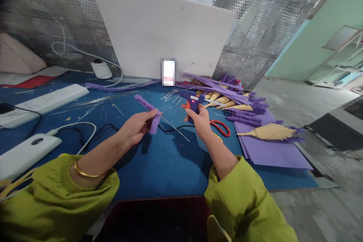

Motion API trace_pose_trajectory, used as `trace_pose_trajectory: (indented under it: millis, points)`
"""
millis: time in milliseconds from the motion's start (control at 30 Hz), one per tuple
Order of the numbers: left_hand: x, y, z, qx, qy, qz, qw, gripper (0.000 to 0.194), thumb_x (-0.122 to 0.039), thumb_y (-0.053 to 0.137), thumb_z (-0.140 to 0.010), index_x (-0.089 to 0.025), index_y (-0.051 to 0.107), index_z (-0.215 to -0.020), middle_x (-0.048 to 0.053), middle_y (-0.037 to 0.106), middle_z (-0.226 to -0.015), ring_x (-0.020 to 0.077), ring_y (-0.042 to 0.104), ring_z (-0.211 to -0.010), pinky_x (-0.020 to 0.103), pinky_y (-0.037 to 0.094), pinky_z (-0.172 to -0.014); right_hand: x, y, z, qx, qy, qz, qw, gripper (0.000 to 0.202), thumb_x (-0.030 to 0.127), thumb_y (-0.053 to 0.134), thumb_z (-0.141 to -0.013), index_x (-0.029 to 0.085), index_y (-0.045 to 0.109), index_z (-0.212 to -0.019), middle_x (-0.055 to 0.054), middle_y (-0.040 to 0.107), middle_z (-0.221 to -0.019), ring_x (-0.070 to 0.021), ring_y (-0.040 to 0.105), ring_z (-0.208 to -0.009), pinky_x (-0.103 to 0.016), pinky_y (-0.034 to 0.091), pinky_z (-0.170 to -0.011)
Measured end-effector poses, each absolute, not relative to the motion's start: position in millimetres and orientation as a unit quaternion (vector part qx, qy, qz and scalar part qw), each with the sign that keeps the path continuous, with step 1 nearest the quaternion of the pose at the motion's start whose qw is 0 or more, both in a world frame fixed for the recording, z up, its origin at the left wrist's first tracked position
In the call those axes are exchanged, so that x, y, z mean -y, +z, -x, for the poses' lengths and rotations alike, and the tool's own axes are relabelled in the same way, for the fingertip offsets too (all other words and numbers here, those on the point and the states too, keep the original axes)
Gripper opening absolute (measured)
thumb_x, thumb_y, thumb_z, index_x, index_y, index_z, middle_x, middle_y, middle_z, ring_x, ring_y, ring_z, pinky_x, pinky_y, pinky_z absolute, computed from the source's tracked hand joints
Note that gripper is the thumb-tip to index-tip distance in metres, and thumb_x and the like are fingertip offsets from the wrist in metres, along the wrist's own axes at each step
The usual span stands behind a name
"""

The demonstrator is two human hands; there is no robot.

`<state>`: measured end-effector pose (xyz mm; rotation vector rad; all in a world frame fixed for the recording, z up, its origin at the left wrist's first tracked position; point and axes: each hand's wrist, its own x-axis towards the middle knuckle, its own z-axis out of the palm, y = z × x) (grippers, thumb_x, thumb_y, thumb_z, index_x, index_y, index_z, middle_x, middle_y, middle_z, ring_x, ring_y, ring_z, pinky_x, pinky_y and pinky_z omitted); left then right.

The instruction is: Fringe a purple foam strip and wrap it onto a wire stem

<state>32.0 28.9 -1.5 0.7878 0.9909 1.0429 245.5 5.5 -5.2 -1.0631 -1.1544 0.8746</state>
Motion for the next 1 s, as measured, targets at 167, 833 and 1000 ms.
trace_pose_trajectory:
  millis: [167,833,1000]
  points:
    - [-33.1,-0.5,-29.4,-0.438,0.485,-0.348,0.672,0.036,-0.038,0.088,-0.052,-0.012,0.076,-0.074,0.004,0.069,-0.066,0.0112,0.055,-0.058,0.022,0.043,-0.052,8.8,7.8,-239.0,0.537,0.421,0.411,0.605,0.019,0.034,0.065,-0.082,0.018,0.067,-0.092,-0.004,0.073,-0.086,-0.0066,0.046,-0.041,-0.027,0.042,-0.050]
    - [-37.4,4.1,-26.2,-0.461,0.532,-0.333,0.628,0.033,-0.036,0.087,-0.051,-0.012,0.074,-0.070,0.003,0.066,-0.059,0.0116,0.054,-0.054,0.023,0.040,-0.051,21.6,-0.7,-229.3,0.745,0.103,0.564,0.341,0.038,0.053,0.049,-0.090,0.020,0.068,-0.088,-0.006,0.066,-0.072,-0.0230,0.062,-0.070,-0.030,0.040,-0.064]
    - [-36.6,4.1,-27.2,-0.462,0.525,-0.340,0.628,0.033,-0.037,0.086,-0.051,-0.012,0.074,-0.070,0.003,0.067,-0.060,0.0122,0.055,-0.055,0.024,0.041,-0.052,21.7,-1.4,-228.1,0.750,0.062,0.579,0.315,0.039,0.054,0.048,-0.091,0.019,0.064,-0.084,-0.003,0.059,-0.060,-0.0194,0.054,-0.056,-0.029,0.031,-0.054]
